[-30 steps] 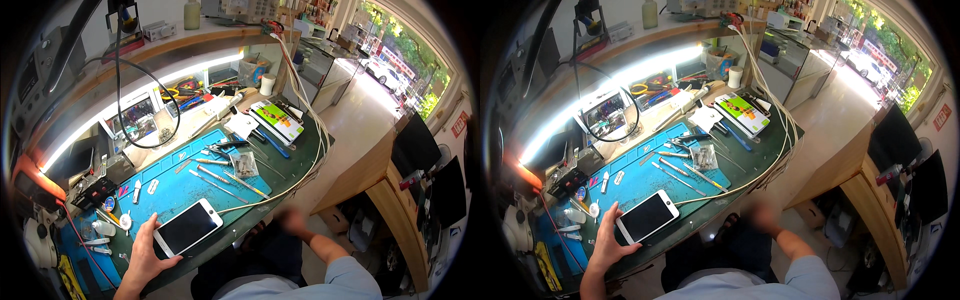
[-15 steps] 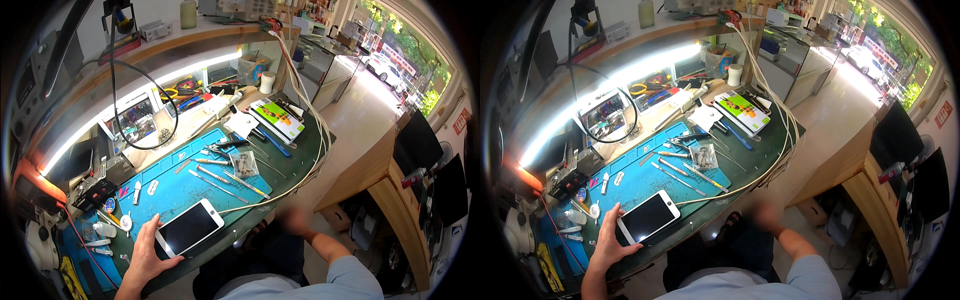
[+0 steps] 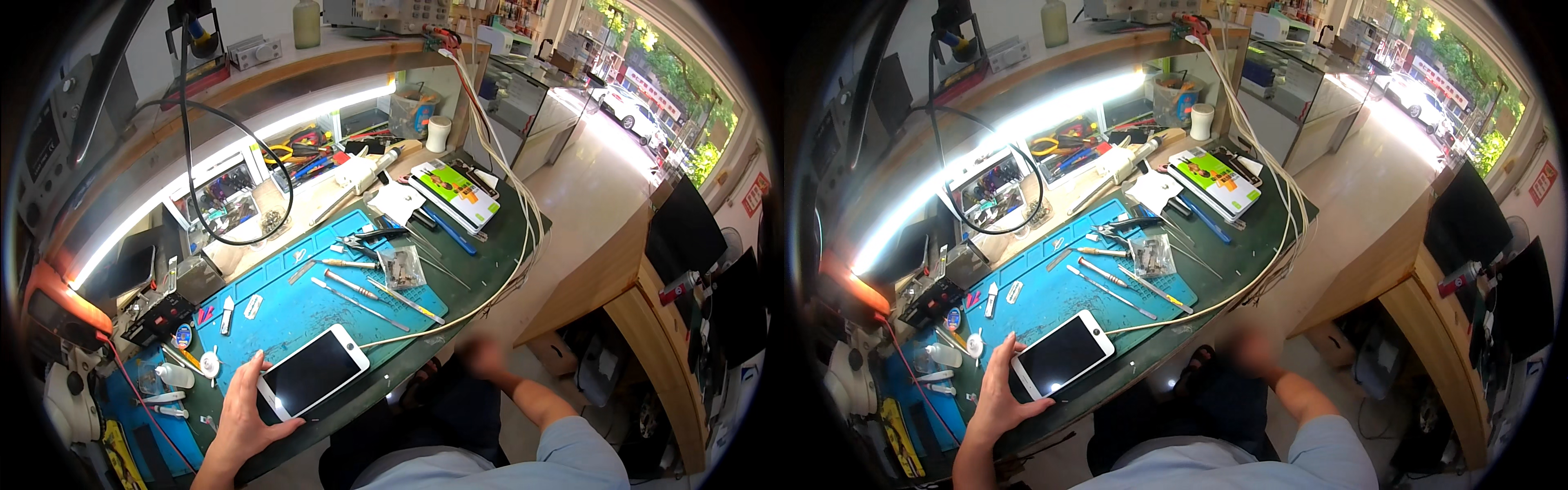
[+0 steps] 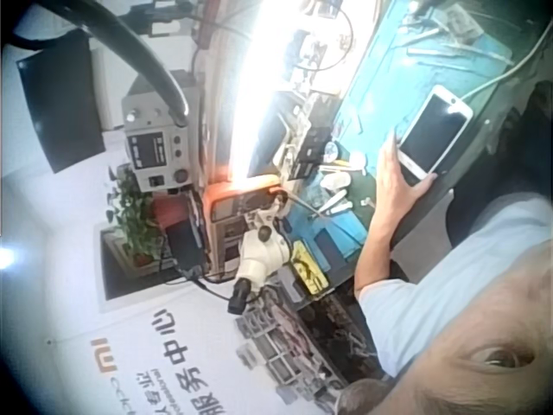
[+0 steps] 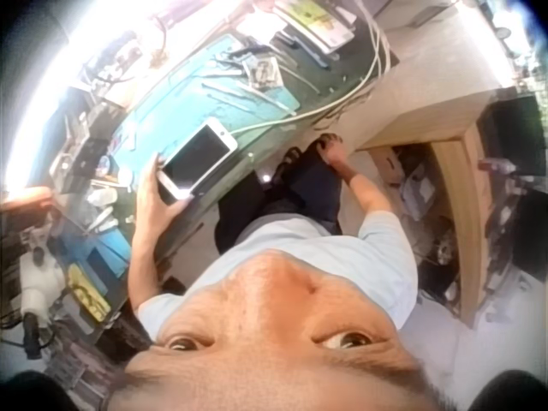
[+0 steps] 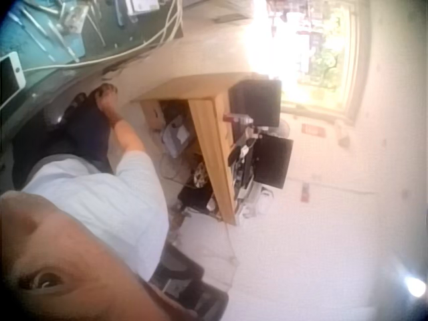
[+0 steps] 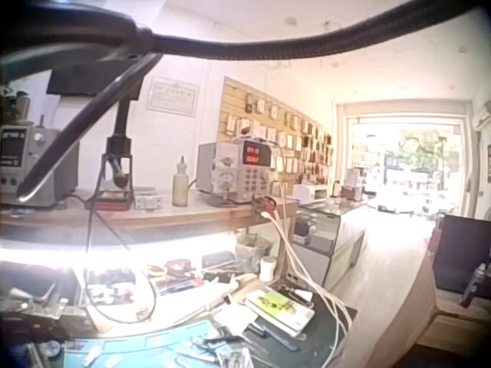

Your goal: The person reassembles a white smartphone by connecting internal ribbon cables and closing the display assembly. They then connect a charging cable to the device and wait for the screen to light up, confirming the repair.

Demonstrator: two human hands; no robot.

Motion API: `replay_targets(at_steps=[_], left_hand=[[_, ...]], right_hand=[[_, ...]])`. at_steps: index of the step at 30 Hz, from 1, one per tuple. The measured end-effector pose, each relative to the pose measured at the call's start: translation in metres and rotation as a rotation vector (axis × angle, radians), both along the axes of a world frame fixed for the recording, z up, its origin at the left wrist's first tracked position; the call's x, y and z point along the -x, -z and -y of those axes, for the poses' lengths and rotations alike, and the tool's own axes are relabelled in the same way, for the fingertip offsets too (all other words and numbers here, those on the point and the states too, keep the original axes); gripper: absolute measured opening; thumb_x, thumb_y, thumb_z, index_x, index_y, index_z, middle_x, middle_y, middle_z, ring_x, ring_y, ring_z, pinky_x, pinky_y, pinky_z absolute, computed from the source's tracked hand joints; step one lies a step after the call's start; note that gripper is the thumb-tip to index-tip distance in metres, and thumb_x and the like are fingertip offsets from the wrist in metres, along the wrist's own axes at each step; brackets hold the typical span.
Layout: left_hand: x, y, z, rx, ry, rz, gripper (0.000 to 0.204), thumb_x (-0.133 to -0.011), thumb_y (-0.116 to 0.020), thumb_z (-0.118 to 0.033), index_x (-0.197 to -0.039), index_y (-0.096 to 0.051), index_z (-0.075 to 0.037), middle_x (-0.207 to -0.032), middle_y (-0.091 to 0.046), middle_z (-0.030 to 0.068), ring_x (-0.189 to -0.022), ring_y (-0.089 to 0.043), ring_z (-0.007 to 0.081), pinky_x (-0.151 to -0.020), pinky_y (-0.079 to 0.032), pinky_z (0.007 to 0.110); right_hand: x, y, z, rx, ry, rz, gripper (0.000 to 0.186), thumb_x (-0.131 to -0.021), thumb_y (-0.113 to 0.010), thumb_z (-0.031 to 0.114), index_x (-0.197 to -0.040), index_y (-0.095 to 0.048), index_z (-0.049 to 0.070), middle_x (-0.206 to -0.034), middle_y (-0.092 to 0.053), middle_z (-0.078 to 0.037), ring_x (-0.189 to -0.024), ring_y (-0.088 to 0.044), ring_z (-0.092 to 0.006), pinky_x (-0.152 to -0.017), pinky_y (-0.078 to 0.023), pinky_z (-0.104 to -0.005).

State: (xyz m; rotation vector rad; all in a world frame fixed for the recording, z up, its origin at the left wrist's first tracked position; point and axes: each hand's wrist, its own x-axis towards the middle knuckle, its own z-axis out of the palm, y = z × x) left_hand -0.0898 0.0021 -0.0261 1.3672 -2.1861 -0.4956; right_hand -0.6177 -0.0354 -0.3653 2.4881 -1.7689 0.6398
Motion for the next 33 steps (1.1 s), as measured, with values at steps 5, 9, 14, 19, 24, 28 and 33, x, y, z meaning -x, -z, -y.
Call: replay_targets(at_steps=[5, 9, 14, 19, 24, 28, 33], left_hand=[[-0.001, 0.002, 0.0, 0.008, 0.006, 0.009, 0.12, -0.057, -0.097, -0.019, -0.154, -0.029, 0.001, -0.128, -0.056, 0.0188, -0.116, -0.058, 0.0348, -0.099, -0.049, 0.043], [-0.001, 0.002, 0.001, 0.009, 0.014, 0.014, 0.123, -0.056, -0.097, -0.018, -0.156, -0.028, 0.001, -0.129, -0.055, 0.0188, -0.116, -0.058, 0.0344, -0.1, -0.049, 0.042], [-0.001, 0.002, 0.001, 0.003, 0.006, 0.017, 0.122, -0.056, -0.097, -0.018, -0.156, -0.028, 0.001, -0.128, -0.055, 0.0186, -0.116, -0.057, 0.0346, -0.1, -0.049, 0.043], [-0.001, 0.002, 0.0, 0.004, 0.005, 0.016, 0.122, -0.056, -0.097, -0.018, -0.155, -0.029, 0.001, -0.128, -0.055, 0.0184, -0.116, -0.057, 0.0348, -0.1, -0.049, 0.043], [-0.001, 0.001, 0.0, -0.005, 0.001, 0.032, 0.121, -0.057, -0.096, -0.019, -0.155, -0.029, 0.0, -0.132, -0.056, 0.019, -0.121, -0.056, 0.0357, -0.104, -0.047, 0.044], [-0.001, 0.002, 0.001, -0.014, 0.005, 0.039, 0.12, -0.058, -0.096, -0.02, -0.156, -0.029, 0.0, -0.136, -0.056, 0.0193, -0.125, -0.055, 0.0365, -0.106, -0.045, 0.045], [-0.002, 0.001, -0.001, -0.01, -0.006, 0.056, 0.119, -0.057, -0.096, -0.019, -0.155, -0.031, 0.0, -0.133, -0.056, 0.0191, -0.123, -0.056, 0.0362, -0.105, -0.046, 0.045]], right_hand=[[-0.001, 0.001, -0.001, 0.007, -0.017, -0.018, 0.01, -0.087, -0.066, 0.016, -0.082, -0.064, 0.008, -0.081, -0.06, -0.012, -0.077, -0.059, -0.0327, -0.073, -0.047, -0.0469], [0.008, 0.009, -0.004, 0.039, -0.052, -0.105, 0.012, -0.093, -0.061, 0.019, -0.087, -0.062, 0.009, -0.083, -0.059, -0.01, -0.078, -0.058, -0.0296, -0.074, -0.048, -0.0445], [0.009, 0.017, -0.001, 0.021, -0.038, -0.05, 0.01, -0.093, -0.06, 0.017, -0.088, -0.061, 0.009, -0.083, -0.058, -0.01, -0.078, -0.057, -0.0291, -0.074, -0.048, -0.0438], [0.009, 0.024, -0.002, 0.012, -0.034, 0.008, 0.008, -0.093, -0.06, 0.016, -0.089, -0.06, 0.009, -0.084, -0.058, -0.01, -0.078, -0.057, -0.0285, -0.074, -0.048, -0.0432], [0.011, 0.036, 0.0, -0.003, -0.04, 0.097, 0.006, -0.093, -0.059, 0.014, -0.09, -0.059, 0.009, -0.085, -0.057, -0.01, -0.078, -0.057, -0.028, -0.073, -0.048, -0.0425], [0.018, 0.045, 0.0, -0.028, -0.046, 0.211, 0.005, -0.093, -0.059, 0.013, -0.09, -0.058, 0.009, -0.086, -0.057, -0.01, -0.078, -0.056, -0.0276, -0.073, -0.048, -0.042], [0.008, 0.033, 0.001, -0.013, -0.024, 0.026, 0.007, -0.091, -0.061, 0.014, -0.086, -0.061, 0.009, -0.084, -0.059, -0.01, -0.078, -0.058, -0.0289, -0.073, -0.048, -0.0429]])
